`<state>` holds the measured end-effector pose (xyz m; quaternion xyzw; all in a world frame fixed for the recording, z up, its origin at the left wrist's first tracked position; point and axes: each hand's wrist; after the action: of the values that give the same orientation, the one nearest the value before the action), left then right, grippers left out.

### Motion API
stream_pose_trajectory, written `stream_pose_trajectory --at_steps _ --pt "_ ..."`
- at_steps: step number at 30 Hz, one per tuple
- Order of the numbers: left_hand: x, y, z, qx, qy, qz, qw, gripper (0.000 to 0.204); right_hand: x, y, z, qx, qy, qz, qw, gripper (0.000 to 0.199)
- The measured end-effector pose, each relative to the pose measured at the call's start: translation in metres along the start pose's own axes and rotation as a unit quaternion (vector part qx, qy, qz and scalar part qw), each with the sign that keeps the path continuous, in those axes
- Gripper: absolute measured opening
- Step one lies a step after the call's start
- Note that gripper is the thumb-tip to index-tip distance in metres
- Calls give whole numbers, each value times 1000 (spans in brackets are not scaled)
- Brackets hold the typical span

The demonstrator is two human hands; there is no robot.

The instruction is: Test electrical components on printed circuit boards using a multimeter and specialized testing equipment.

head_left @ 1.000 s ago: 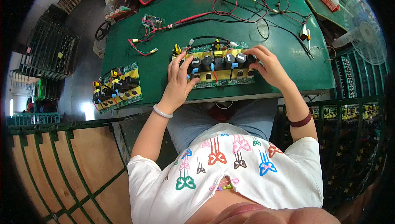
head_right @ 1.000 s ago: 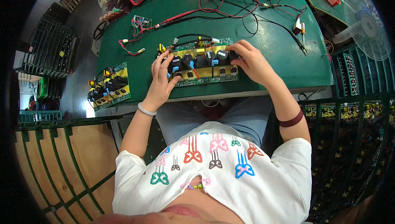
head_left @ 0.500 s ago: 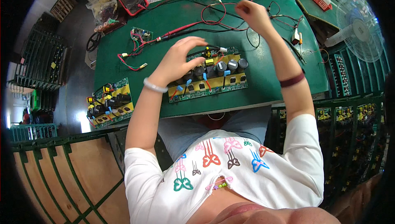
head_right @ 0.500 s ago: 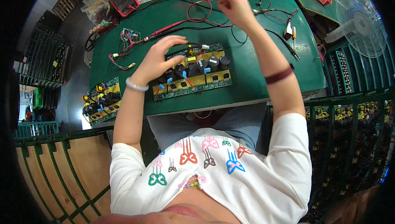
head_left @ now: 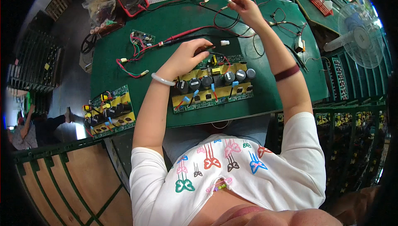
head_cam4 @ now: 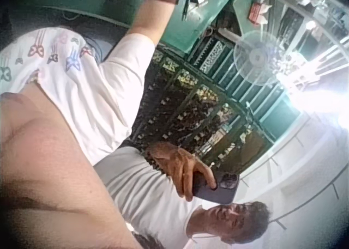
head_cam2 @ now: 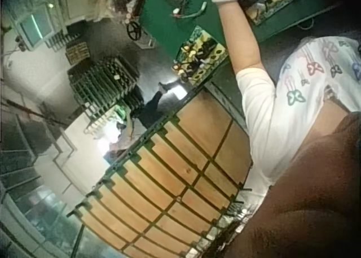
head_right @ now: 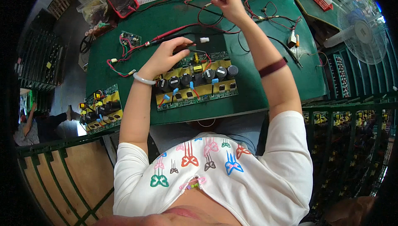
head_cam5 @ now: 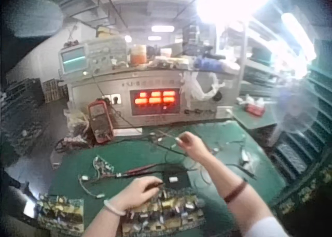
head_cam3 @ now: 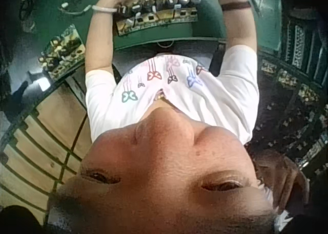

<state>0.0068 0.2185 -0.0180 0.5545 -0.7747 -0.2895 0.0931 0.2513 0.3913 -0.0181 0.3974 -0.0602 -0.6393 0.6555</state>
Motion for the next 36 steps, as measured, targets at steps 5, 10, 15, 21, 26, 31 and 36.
stream_pose_trajectory --at_steps 5,10,15,21,26,31,36 --pt "1 2 -6 89 20 -6 996 21 36 76 -7 -208 5 36 977 20" --pt "-2 3 0 86 12 -26 996 17 65 152 -45 154 29 165 974 26" --pt "-3 4 -6 56 5 -16 998 17 51 138 8 108 15 -3 994 34" --pt "-4 5 1 26 -42 -57 997 17 34 82 -9 249 16 201 947 19" --pt "19 27 -3 15 28 -324 946 64 45 68 -11 242 5 176 954 18" --pt "32 43 -10 -421 -113 -330 837 71 59 66 6 71 107 142 981 19" --pt "28 37 11 -320 -94 -22 943 21 60 54 -7 69 98 223 967 17"
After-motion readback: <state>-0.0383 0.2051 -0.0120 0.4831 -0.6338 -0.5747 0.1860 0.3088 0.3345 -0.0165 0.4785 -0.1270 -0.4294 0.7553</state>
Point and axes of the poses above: each hand's wrist, its own x-axis away from the middle knuckle, its own y-axis out of the back of the hand, z = x × y, and after that the axes turned 6 degrees about -z, right-handed
